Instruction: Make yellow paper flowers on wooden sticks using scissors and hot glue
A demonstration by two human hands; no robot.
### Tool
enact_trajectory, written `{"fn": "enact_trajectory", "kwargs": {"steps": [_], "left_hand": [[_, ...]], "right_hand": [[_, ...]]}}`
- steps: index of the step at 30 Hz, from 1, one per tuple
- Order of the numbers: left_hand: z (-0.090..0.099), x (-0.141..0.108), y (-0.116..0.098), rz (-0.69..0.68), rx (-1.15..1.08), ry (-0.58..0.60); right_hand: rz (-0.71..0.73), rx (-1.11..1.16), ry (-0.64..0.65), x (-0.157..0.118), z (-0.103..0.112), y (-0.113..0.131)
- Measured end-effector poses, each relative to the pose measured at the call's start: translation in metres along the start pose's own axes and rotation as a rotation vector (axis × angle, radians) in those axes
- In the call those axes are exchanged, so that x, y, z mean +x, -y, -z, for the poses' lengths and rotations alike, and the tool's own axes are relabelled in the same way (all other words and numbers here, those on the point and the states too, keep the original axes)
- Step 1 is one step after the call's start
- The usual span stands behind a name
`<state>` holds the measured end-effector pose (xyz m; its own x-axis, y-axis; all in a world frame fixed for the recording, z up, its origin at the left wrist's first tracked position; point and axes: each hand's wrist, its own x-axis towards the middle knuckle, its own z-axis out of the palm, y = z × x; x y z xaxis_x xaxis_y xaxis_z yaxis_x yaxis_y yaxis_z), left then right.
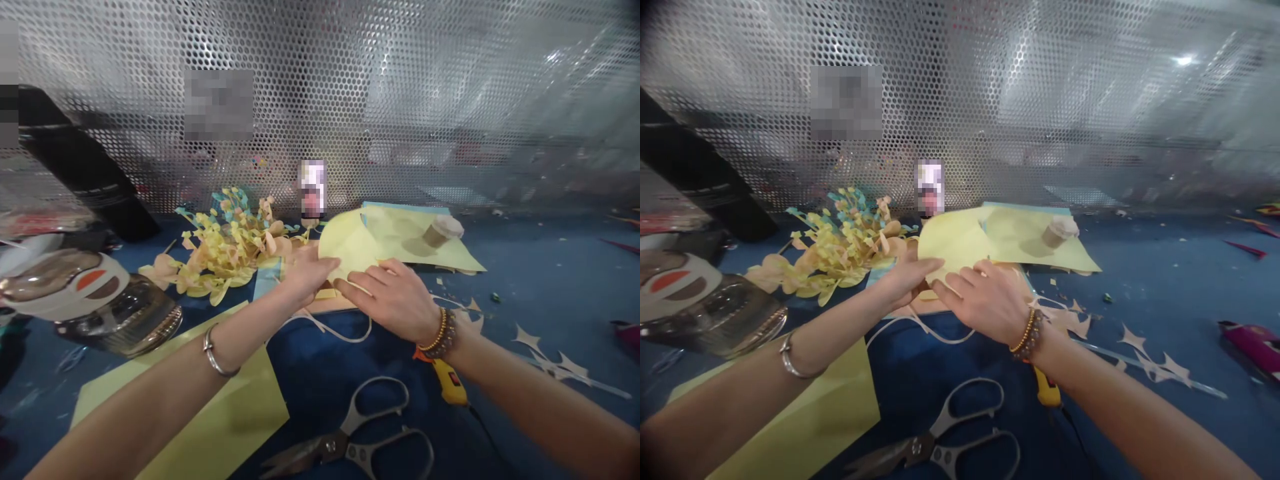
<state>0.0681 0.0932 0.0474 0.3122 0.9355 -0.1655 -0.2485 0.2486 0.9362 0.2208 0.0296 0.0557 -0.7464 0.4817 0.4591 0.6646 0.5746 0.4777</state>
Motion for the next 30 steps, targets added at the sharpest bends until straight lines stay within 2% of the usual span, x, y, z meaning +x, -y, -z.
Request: {"fn": "enact_trajectory", "kwargs": {"steps": [4, 7, 11, 15, 19, 23, 26, 30], "left_hand": [[0.016, 0.002, -0.001, -0.089, -0.077, -0.116], [0.031, 0.001, -0.006, -0.136, -0.144, -0.178], [0.044, 0.002, -0.008, -0.177, -0.226, -0.217], [0.053, 0.0, -0.012, -0.222, -0.29, -0.26], [0.061, -0.012, -0.026, -0.262, -0.325, -0.343], [0.07, -0.029, -0.038, -0.289, -0.335, -0.416], [0.078, -0.042, -0.036, -0.279, -0.318, -0.445], [0.087, -0.057, -0.024, -0.179, -0.294, -0.482]], "right_hand": [[-0.317, 0.217, 0.075, -0.023, 0.0, -0.018], [-0.514, 0.289, 0.23, -0.044, -0.004, -0.031], [-0.625, 0.479, 0.46, -0.062, -0.014, -0.04], [-0.682, 0.615, 0.574, -0.065, -0.019, -0.046], [-0.703, 0.665, 0.601, -0.064, -0.019, -0.051], [-0.745, 0.674, 0.562, -0.065, -0.017, -0.057], [-0.815, 0.632, 0.496, -0.072, -0.012, -0.07], [-0.987, 0.44, 0.374, -0.092, 0.0, -0.102]]}}
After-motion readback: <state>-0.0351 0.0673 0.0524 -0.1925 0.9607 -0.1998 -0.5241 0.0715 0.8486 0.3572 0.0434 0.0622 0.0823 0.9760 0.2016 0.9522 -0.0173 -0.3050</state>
